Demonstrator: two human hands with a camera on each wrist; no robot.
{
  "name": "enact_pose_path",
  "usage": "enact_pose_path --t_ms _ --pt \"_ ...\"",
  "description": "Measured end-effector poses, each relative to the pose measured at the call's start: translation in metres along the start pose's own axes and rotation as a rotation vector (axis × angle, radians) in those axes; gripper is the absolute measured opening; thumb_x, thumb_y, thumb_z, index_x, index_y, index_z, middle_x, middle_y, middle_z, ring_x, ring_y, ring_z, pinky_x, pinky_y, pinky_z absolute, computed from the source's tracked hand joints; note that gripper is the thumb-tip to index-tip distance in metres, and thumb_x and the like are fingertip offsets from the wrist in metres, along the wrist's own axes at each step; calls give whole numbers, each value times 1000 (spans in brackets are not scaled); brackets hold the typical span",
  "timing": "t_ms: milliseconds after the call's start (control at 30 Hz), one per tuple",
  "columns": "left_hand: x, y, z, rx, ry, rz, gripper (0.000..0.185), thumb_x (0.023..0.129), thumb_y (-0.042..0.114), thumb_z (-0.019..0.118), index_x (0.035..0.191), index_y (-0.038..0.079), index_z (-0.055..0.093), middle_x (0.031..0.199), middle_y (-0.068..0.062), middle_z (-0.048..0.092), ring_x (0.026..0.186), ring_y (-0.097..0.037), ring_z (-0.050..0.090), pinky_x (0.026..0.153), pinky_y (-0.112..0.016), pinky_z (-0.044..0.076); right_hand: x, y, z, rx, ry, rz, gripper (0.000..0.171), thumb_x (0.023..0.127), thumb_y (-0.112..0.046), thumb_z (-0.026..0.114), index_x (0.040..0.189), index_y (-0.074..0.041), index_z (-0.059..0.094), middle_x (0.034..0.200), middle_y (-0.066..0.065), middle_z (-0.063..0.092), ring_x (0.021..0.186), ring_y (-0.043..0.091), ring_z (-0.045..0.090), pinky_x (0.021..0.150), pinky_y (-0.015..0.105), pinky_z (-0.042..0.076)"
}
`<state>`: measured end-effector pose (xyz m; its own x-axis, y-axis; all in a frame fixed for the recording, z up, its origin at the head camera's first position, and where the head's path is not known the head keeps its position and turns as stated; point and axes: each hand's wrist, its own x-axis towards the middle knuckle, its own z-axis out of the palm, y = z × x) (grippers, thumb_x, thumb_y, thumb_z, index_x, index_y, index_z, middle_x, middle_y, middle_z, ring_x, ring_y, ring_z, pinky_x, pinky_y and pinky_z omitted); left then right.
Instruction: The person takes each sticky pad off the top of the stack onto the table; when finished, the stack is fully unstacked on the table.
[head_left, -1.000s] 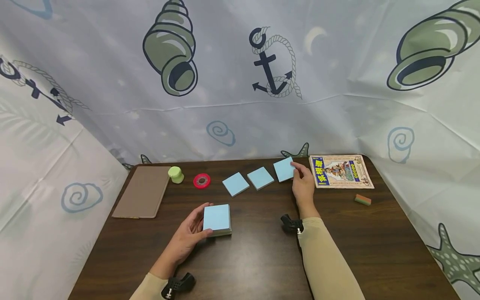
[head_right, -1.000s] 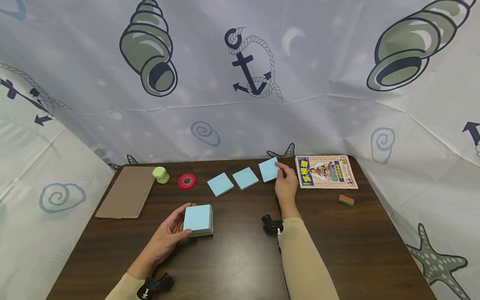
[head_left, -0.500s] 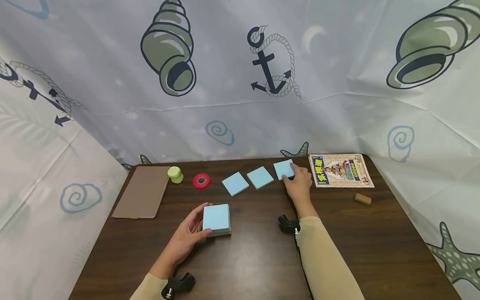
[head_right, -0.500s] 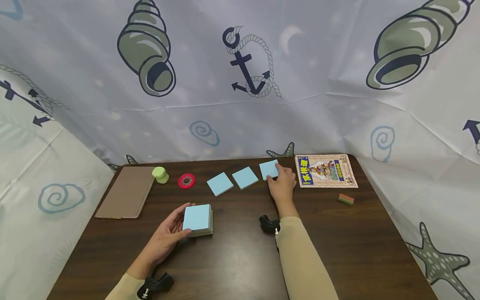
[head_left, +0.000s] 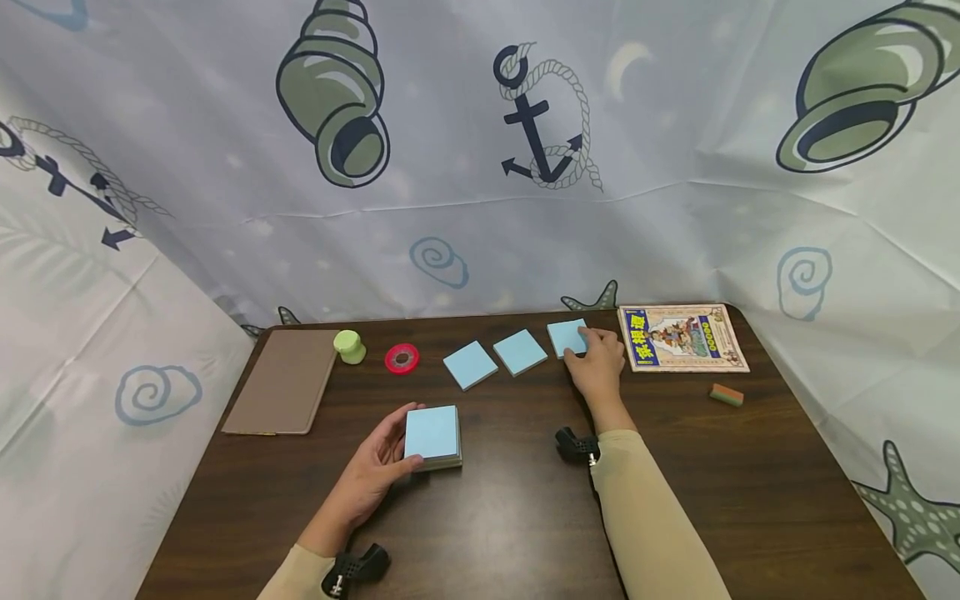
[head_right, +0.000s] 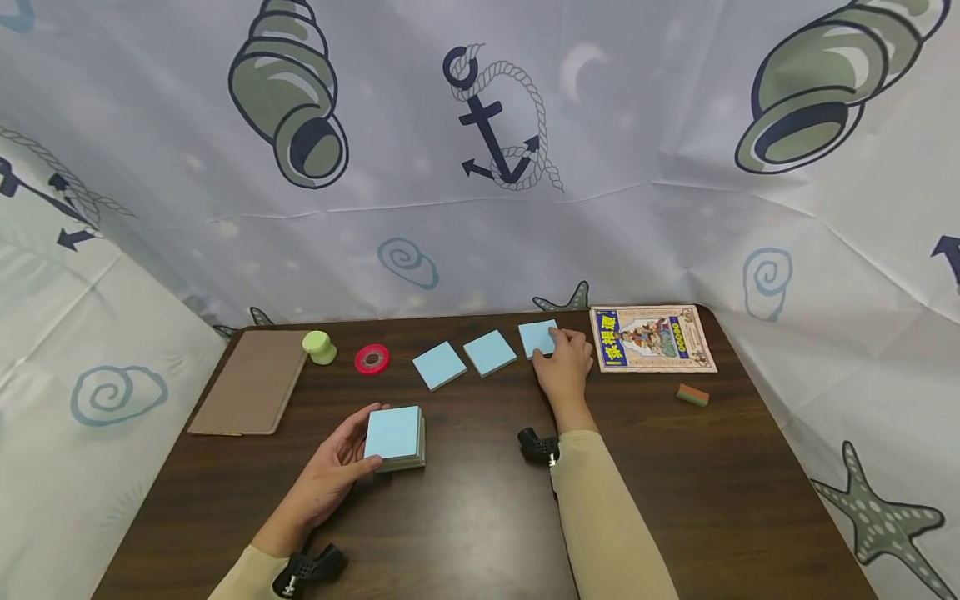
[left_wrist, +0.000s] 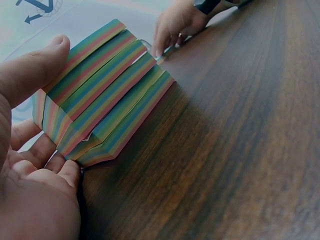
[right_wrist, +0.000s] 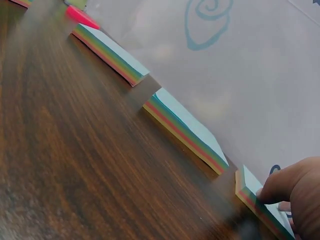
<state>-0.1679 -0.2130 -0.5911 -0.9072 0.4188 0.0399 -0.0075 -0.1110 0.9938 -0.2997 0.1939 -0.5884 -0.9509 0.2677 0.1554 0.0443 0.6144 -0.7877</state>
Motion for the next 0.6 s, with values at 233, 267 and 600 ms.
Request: enact_pose_path --t_ms 233,267,600 --pt "-1 -2 -1 2 -9 14 87 101 -6 71 172 1 22 180 -25 18 156 6 39 122 -12 39 -1 -1 1 84 27 16 57 102 -31 76 150 -5 62 154 26 44 143 46 36 121 67 25" --pt "0 -2 -1 3 -10 17 87 101 -6 71 172 1 21 180 -26 18 156 6 39 122 -12 39 -1 -1 1 109 36 14 56 102 -31 77 149 -5 63 153 26 44 143 46 36 121 67 25" --pt "0 -3 -1 17 -27 51 87 102 -6 70 172 0 19 181 -28 14 157 6 35 123 -10 37 1 -4 0 422 65 -200 55 102 -24 79 151 -8 59 149 18 49 144 38 45 124 57 39"
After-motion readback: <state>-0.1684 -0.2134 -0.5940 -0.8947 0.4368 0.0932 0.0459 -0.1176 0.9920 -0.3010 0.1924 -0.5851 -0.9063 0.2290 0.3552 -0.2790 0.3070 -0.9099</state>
